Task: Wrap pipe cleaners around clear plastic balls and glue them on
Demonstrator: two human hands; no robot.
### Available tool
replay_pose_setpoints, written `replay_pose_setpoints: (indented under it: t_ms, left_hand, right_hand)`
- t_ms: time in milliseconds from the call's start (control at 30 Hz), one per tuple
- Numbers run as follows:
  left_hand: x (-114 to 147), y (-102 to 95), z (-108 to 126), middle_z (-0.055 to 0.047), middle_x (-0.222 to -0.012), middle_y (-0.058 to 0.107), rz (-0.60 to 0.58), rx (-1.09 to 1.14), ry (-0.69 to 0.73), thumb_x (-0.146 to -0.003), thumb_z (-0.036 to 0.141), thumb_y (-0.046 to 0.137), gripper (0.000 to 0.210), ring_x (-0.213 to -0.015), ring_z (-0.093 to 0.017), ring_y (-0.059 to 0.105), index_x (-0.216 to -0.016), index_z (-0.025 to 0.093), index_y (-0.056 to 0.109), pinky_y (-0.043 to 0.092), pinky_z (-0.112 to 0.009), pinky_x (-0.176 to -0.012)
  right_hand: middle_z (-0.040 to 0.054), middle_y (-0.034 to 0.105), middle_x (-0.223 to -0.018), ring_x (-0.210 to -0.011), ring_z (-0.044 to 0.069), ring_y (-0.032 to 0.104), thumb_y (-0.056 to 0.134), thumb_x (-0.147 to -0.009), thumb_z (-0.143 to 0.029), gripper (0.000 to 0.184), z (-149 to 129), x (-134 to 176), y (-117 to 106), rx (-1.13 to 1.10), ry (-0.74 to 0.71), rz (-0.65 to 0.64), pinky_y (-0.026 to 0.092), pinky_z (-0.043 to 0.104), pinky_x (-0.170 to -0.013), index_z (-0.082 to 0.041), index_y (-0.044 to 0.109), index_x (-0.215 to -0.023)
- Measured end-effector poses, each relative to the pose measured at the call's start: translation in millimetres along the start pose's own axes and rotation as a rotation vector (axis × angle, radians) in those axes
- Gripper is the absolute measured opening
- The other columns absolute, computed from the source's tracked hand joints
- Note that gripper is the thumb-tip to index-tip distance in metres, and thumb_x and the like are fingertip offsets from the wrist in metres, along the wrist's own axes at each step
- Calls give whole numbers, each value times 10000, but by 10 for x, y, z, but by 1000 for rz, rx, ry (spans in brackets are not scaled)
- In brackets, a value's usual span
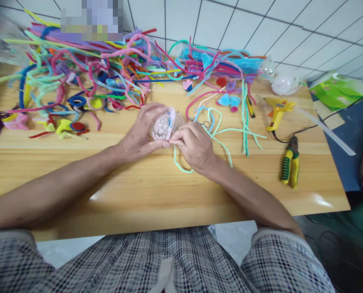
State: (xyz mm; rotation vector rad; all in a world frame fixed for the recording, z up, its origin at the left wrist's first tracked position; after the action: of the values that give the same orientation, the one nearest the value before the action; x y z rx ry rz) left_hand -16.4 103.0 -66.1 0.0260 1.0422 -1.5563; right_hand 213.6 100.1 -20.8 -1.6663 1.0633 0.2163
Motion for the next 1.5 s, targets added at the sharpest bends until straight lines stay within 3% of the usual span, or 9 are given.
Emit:
replay_pose_setpoints:
  t_ms: [133, 300, 533, 700, 867, 1000, 1167, 1333, 1500]
  left_hand:
    - [-20, -174, -200, -74, -1766, 533, 188, 141, -129, -1132, 828, 496, 689, -1649, -381, 543, -1720, 483, 398, 454, -666, -1396]
    - [-28, -17, -324, -96, -1535, 708, 96, 438, -356, -1098, 923, 459, 726, -1416, -349, 737, -1569, 375, 535, 663, -580, -1138]
    - [-39, 196, -225, -160, -1654, 684, 8, 561, -379, -716, 949, 943, 1167, -1453, -395, 735, -1604, 312, 534, 695, -514, -1103]
    - [-113, 30, -168, -165, -1644, 724, -10, 760, -507, -1071, 910, 442, 838, -1366, -400, 798, -1597, 276, 600, 752, -525, -922]
    - [-168, -97, -83, -118, -1707, 693, -79, 929, -564, -1135, 877, 136, 883, -1417, -409, 786, -1695, 322, 533, 767, -572, -929]
    - [-138, 7, -117, -117, -1652, 738, -99, 958, -580, -1046, 1007, 388, 922, -1413, -426, 794, -1651, 339, 582, 777, -579, -911]
    - [-172, -88, -79, -117, -1641, 745, -107, 1089, -563, -985, 800, 671, 751, -1493, -441, 752, -1553, 309, 641, 765, -630, -1014]
    - [-232, -187, 96, -180, -1439, 829, -306, 1170, -483, -901, 794, 746, 881, -1461, -498, 744, -1523, 175, 671, 668, -723, -1162]
    - [-123, -65, 102, -140, -1524, 791, -330, 1252, -521, -718, 667, 1041, 954, -1480, -484, 736, -1524, 271, 717, 676, -590, -1178]
  right_hand:
    - [38, 829, -1052, -991, 233, 789, 687, -1162, -259, 81, -323, 56, -26, -101, -115, -47, 641, 411, -905, -299, 739, -1114]
    - [66, 879, -1316, -1144, 234, 837, 690, -1142, -209, 105, -433, 46, 59, -271, -195, -103, 684, 442, -967, -311, 676, -1123]
    - [-5, 821, -906, -831, 189, 813, 715, -1155, -372, 141, -211, 101, 125, -460, 52, -141, 624, 344, -779, -295, 667, -1047]
    - [-58, 678, -755, -630, 127, 627, 703, -1144, -546, 322, -212, 115, 142, -591, 357, -235, 473, 285, -625, -278, 613, -991]
    - [-81, 623, -716, -639, 130, 586, 717, -1108, -442, 229, -157, 47, 214, -696, 541, -268, 433, 283, -633, -275, 598, -1007]
    - [-79, 627, -719, -648, 130, 562, 681, -1076, -321, 123, -142, -19, 171, -584, 515, -396, 410, 301, -670, -263, 617, -988]
    - [-61, 682, -715, -666, 160, 609, 725, -1026, -245, 33, 52, -20, -6, -275, 484, -593, 400, 321, -699, -254, 699, -1045]
    - [41, 832, -1071, -946, 245, 756, 869, -959, -591, 447, 454, -104, -218, -346, 671, -263, 553, 377, -818, -279, 751, -1256]
    - [53, 813, -1045, -877, 216, 741, 773, -964, -852, 572, 415, -196, -170, -800, 779, 34, 595, 368, -763, -288, 810, -1051]
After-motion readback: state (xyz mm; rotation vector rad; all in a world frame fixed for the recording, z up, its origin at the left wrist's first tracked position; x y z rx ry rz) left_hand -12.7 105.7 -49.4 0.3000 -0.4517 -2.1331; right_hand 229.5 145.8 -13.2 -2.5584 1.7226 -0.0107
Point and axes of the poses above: each hand's wrist, its own x-axis away from the middle knuckle, its own y-axis out of the palm, z = x × y, the point moved 4 cm from there along -x, towards the middle knuckle
